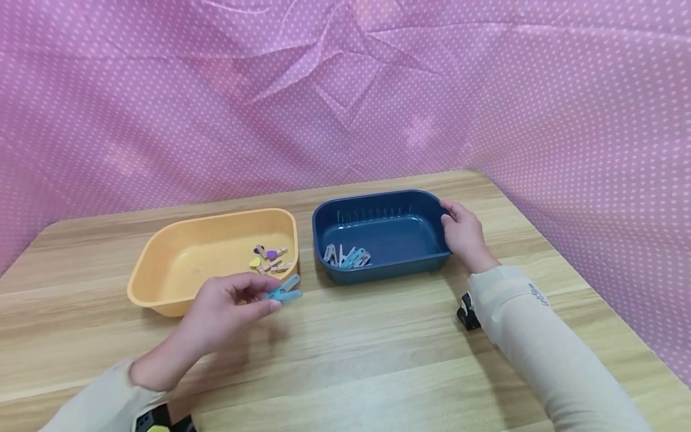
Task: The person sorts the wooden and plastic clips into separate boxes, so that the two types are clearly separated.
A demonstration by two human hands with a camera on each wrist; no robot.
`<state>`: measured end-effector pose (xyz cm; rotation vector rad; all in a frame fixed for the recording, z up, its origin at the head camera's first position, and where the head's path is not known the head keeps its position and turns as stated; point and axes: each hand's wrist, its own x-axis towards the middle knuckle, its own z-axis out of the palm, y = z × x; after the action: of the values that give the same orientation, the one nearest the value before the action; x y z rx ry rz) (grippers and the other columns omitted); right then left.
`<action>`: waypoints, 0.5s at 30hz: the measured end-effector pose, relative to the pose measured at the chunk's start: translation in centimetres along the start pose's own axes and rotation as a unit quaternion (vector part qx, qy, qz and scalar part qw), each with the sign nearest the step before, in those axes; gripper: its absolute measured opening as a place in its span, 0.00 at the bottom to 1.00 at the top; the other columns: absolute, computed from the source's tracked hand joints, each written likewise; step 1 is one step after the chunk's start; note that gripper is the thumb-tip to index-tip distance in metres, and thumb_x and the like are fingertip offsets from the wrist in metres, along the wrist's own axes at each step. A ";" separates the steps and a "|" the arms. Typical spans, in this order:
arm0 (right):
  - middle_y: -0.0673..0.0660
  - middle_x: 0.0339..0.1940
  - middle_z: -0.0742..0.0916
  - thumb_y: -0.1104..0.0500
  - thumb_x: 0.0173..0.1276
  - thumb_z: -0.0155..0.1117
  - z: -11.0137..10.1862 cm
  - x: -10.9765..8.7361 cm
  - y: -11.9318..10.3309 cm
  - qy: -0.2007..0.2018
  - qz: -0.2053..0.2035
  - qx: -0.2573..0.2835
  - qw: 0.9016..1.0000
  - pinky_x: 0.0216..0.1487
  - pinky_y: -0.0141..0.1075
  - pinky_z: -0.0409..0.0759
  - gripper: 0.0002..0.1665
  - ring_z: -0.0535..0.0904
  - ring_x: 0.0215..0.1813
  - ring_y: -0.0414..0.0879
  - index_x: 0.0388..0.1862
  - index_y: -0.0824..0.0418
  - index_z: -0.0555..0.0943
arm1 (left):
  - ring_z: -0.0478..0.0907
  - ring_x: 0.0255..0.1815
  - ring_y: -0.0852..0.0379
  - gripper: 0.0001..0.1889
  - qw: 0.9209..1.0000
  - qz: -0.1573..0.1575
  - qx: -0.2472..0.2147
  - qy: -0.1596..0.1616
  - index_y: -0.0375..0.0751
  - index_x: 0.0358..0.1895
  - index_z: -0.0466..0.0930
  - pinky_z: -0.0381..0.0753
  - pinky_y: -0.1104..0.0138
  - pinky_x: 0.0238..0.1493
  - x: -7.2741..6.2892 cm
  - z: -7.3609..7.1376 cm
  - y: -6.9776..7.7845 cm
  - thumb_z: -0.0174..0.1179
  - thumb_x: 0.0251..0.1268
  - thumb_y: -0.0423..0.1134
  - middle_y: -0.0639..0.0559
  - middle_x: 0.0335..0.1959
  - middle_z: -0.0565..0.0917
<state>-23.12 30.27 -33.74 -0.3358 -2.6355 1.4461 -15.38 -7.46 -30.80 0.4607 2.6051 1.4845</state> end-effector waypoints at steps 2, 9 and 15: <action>0.66 0.71 0.61 0.63 0.75 0.36 0.0 0.0 0.0 0.000 -0.001 -0.003 1.000 0.70 0.53 0.56 0.27 0.55 0.72 0.59 0.71 0.66 0.57 | 0.73 0.30 0.57 0.12 1.000 -0.005 -0.002 0.010 0.44 0.39 0.86 0.77 0.73 0.29 0.1 -0.1 0.2 0.70 0.48 0.35 0.53 0.32 0.84; 0.67 0.70 0.62 0.64 0.74 0.37 -0.1 -0.1 -0.1 0.006 -0.008 -0.005 1.000 0.70 0.52 0.56 0.27 0.55 0.71 0.60 0.71 0.67 0.58 | 0.72 0.29 0.56 0.12 0.999 0.002 -0.008 0.037 0.44 0.39 0.86 0.74 0.74 0.25 0.4 0.0 1.1 0.70 0.48 0.36 0.52 0.29 0.82; 0.67 0.70 0.62 0.63 0.74 0.36 0.0 -0.1 -0.1 0.003 -0.008 -0.008 1.000 0.70 0.53 0.56 0.27 0.55 0.71 0.60 0.71 0.66 0.57 | 0.72 0.29 0.56 0.12 0.998 0.033 -0.007 0.059 0.46 0.40 0.86 0.75 0.73 0.25 0.8 0.3 1.9 0.70 0.49 0.35 0.53 0.26 0.80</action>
<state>-23.06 30.22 -33.67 -0.3189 -2.6409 1.4172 -15.67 -6.04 -29.33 0.4743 2.6925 1.5958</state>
